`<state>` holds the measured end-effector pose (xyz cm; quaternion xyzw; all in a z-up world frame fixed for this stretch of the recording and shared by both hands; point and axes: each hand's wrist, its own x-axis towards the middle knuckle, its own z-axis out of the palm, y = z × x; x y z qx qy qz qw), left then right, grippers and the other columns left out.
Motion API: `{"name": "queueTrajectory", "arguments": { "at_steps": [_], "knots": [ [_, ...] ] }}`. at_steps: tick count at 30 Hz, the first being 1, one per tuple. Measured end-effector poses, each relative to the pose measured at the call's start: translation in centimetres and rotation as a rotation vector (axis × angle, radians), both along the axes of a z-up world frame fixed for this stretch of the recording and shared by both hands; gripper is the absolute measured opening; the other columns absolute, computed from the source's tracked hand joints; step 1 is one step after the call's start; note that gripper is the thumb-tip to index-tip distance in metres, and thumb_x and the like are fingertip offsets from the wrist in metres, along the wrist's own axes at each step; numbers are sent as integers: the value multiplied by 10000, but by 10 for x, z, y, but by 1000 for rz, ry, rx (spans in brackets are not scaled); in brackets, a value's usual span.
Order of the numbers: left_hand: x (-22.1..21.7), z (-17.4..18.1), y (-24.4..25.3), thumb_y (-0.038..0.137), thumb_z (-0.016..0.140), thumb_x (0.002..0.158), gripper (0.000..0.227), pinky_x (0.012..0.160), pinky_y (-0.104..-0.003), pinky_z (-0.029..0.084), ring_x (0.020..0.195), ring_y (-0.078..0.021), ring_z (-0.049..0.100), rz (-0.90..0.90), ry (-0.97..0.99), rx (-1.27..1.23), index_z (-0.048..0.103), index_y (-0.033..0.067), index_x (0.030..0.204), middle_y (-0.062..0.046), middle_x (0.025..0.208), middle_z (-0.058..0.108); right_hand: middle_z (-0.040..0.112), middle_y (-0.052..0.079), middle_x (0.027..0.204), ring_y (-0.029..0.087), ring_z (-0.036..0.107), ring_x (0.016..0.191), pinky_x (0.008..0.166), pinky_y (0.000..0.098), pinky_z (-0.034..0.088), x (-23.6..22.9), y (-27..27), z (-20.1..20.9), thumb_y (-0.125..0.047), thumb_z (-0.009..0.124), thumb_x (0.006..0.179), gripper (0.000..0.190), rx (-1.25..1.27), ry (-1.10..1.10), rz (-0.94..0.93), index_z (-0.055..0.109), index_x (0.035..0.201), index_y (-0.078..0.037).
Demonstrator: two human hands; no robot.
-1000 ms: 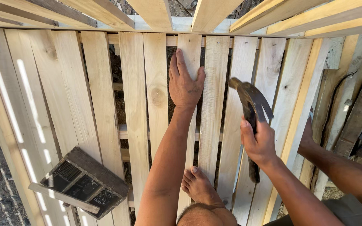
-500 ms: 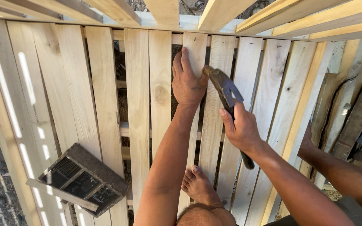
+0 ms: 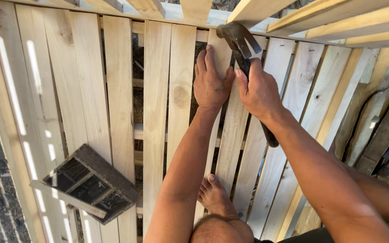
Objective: The person aligns wooden slats on a frame and nails them into place using a hammer and nails from a wooden box.
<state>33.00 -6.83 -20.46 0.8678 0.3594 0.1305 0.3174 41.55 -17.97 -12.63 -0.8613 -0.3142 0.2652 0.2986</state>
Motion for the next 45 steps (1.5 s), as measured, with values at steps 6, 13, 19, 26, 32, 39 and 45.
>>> {"name": "queueTrajectory", "arguments": {
  "at_steps": [6,13,19,26,32,39,45],
  "knots": [
    [4,-6,1,273,787,818,849,1009,-471,521,1249,-430,549,9,35,-12,375,-5,1506,-248,1458,486,658,227,897,429,653,733,650,487,530,-16,-33,27,-131,575,1057,394,408,-61,-15,458,1393,37],
    [-4,5,-3,282,777,846,847,1030,-459,516,1315,-451,523,13,10,-9,360,-8,1524,-262,1465,471,669,250,902,465,677,826,672,499,520,2,-6,11,-191,621,1125,283,121,-62,14,514,1273,25],
    [-3,2,-4,280,776,854,832,1052,-472,504,1303,-448,527,-5,1,-18,366,-9,1517,-257,1475,476,663,239,912,443,668,758,704,503,543,-13,-35,29,-180,535,1108,267,399,-141,-43,523,1280,25],
    [7,1,2,279,776,858,805,1058,-468,509,1319,-435,525,-18,-18,7,387,-3,1505,-229,1465,493,682,238,809,458,665,739,627,503,500,8,-11,8,-252,608,1098,348,-24,76,-67,519,1229,58],
    [0,2,2,270,796,853,814,1046,-463,508,1343,-441,514,10,-1,-15,380,9,1503,-232,1470,486,692,195,939,414,688,795,673,461,538,-43,-93,-5,-204,578,1096,227,281,-143,-74,568,1242,-30],
    [-6,-6,-3,243,793,844,834,1087,-476,486,1331,-448,512,-9,-79,-7,366,0,1518,-253,1461,472,587,44,589,136,580,479,464,333,482,-128,-165,-6,-284,571,1010,372,94,371,-377,559,1284,-33],
    [-19,-2,-5,244,735,904,780,1137,-515,403,1416,-455,427,-194,-28,169,361,-16,1537,-316,1585,337,570,41,558,138,574,438,429,320,483,-159,-194,-27,-289,533,994,494,82,446,-492,486,1418,-40]
  ]
}}
